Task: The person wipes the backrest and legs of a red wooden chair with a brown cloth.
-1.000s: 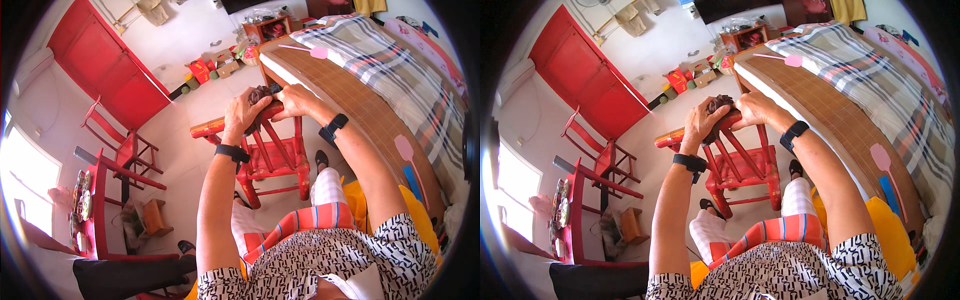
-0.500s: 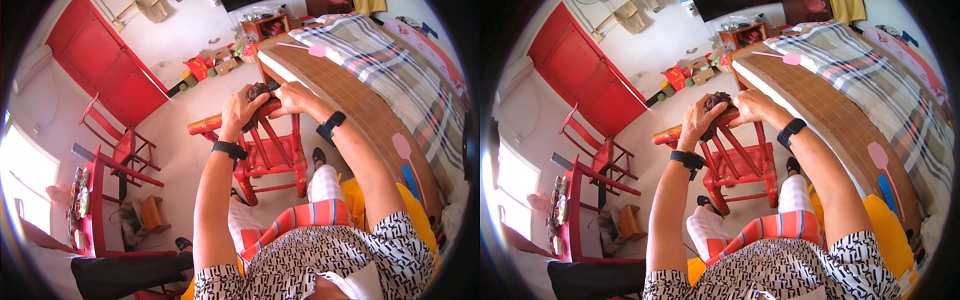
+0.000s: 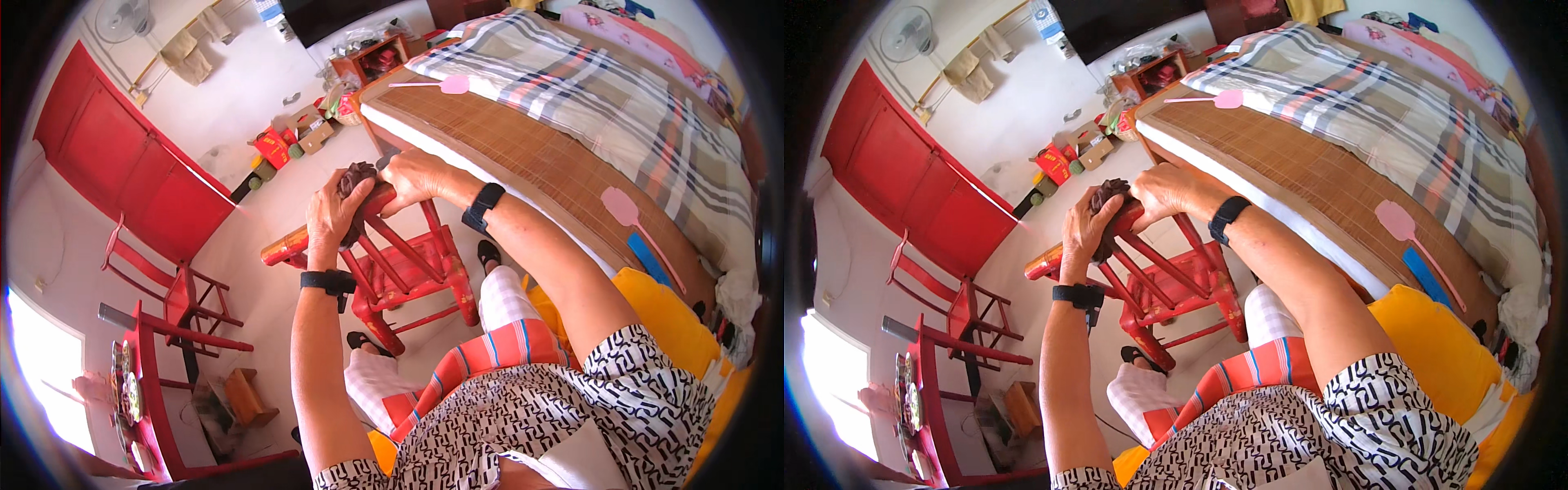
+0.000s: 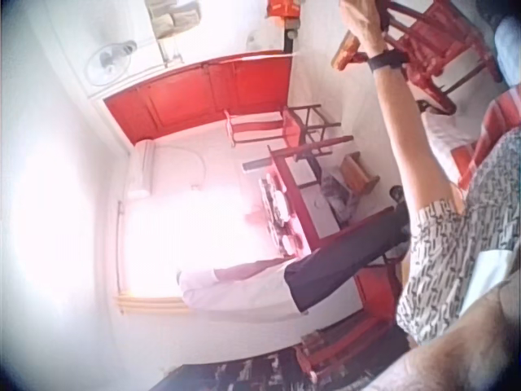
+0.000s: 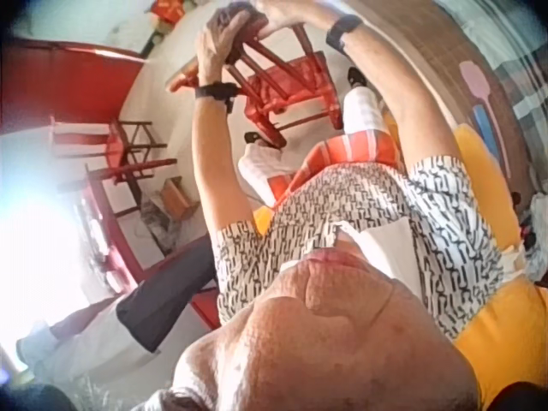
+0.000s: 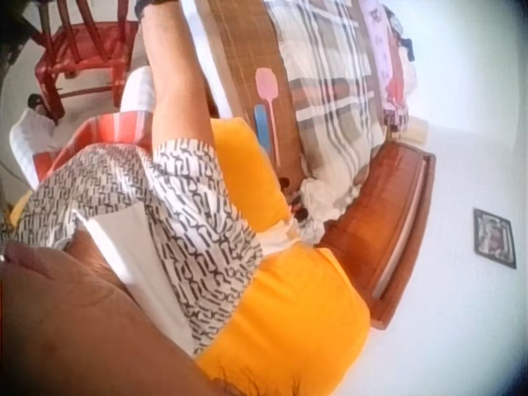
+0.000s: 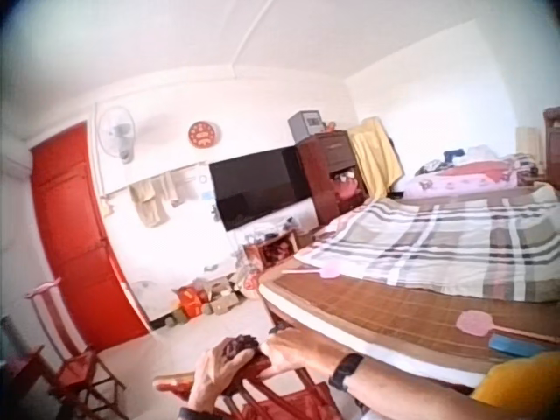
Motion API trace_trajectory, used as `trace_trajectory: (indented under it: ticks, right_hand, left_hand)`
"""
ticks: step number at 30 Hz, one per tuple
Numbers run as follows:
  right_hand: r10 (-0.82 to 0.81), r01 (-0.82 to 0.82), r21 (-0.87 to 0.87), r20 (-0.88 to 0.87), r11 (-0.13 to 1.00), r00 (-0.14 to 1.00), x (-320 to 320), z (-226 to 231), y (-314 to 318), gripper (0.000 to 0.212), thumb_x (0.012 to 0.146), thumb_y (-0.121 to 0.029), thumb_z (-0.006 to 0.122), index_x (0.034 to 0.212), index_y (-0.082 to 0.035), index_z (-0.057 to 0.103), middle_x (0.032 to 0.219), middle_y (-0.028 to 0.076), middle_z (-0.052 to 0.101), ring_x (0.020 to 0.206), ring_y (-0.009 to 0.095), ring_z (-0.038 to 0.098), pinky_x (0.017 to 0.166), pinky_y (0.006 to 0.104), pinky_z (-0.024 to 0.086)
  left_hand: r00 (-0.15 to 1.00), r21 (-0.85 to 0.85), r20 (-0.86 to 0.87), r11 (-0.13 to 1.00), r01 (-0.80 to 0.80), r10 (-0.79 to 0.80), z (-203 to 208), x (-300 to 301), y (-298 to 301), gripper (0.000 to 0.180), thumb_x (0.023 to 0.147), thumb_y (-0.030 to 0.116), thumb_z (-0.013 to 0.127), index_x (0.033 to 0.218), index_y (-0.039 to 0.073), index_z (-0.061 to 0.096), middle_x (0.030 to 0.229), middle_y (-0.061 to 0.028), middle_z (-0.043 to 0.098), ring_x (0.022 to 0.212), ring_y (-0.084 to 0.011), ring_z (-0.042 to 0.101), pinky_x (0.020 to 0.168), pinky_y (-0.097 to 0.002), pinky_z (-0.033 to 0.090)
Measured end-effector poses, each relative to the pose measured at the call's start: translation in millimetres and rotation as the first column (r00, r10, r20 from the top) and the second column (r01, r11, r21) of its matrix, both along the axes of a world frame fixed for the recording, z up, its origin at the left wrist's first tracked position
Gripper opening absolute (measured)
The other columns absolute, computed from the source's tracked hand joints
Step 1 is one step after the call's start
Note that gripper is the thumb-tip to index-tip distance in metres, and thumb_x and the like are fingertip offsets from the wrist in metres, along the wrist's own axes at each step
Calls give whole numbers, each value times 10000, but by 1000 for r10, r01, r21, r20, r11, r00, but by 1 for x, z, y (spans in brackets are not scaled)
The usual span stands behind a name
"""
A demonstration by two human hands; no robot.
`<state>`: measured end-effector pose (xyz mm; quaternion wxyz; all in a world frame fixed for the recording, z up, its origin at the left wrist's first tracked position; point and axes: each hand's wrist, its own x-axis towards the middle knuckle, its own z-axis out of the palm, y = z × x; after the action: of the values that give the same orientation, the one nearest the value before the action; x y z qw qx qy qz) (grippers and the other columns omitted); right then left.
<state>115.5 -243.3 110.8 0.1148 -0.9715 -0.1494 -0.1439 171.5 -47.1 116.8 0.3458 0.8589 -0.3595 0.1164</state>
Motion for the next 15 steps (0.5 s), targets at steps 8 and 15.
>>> trace_trajectory:
  ticks: [8,15]
  right_hand:
    - [21,-23,32,53,999,998,2,-6,-4,644,579,-628,781,737,-8,702,678,182,666,648,371,659,644,442,538]
    - [35,-39,68,56,997,998,-4,1,1,623,579,-599,785,724,0,691,678,188,665,642,375,656,644,436,536]
  left_hand:
    - [1000,24,-11,999,-22,22,2,-5,-4,520,855,519,653,1091,56,664,849,-182,694,824,-346,676,734,-407,495]
    - [977,-6,195,996,-84,83,-11,-11,1,562,842,540,667,1152,73,629,906,-171,695,862,-366,671,762,-436,505]
